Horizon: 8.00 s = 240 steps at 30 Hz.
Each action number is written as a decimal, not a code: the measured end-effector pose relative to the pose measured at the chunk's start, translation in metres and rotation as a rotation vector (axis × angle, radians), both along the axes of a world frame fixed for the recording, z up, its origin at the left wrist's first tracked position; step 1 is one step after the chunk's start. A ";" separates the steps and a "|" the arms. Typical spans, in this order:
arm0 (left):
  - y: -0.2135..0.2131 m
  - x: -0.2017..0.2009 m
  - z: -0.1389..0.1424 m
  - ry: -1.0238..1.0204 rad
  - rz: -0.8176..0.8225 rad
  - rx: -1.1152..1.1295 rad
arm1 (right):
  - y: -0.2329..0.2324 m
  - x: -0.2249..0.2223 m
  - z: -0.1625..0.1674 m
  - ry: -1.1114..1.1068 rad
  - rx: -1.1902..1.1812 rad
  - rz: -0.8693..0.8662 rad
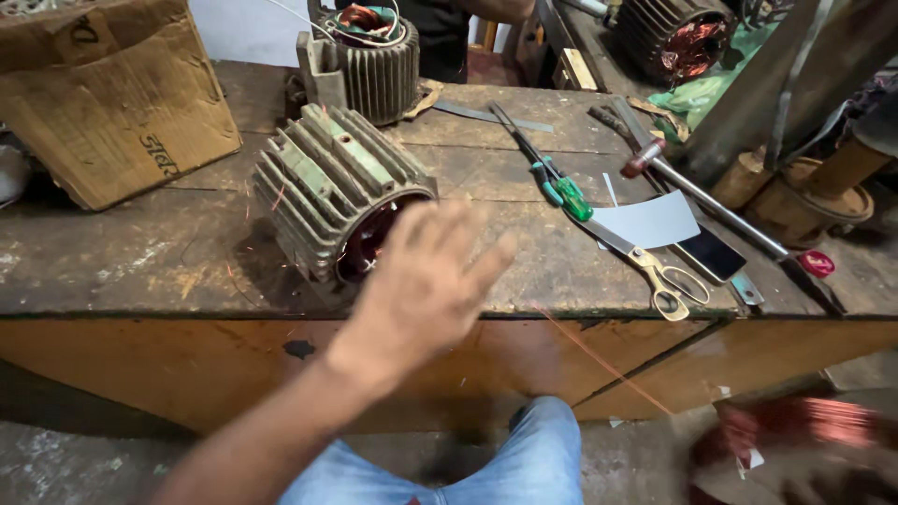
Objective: The person winds copper wire into the slots of a motor stator, using a screwdriver to press the wire down and a rubber mallet to tap the coils into place. They also cut insulation material and insert it between windings.
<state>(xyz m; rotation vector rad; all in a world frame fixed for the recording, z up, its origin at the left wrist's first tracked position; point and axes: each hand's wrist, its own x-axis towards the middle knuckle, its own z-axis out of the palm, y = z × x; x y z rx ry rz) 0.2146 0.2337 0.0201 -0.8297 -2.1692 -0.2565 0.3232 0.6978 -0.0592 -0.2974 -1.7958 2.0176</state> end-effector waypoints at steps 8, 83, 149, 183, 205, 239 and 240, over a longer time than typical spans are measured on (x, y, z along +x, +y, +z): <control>0.007 0.006 -0.089 0.274 -0.140 -0.211 | 0.020 0.015 -0.022 0.061 -0.277 -0.032; -0.036 0.138 -0.137 -1.850 -0.574 1.614 | -0.286 -0.041 0.037 0.753 1.181 0.711; -0.040 0.104 -0.110 -1.398 -0.895 1.458 | -0.288 -0.069 -0.002 0.608 0.780 0.848; -0.130 0.026 0.009 -1.133 -0.343 0.243 | -0.333 -0.115 0.070 0.507 1.212 0.238; -0.270 -0.277 -0.043 -1.499 -0.714 0.471 | -0.411 -0.166 0.068 0.407 1.686 0.173; -0.288 -0.259 -0.072 -1.662 -0.671 0.263 | -0.375 -0.193 0.079 0.417 1.775 0.573; -0.287 -0.259 -0.073 -1.659 -0.662 0.262 | -0.375 -0.190 0.077 0.460 1.735 0.437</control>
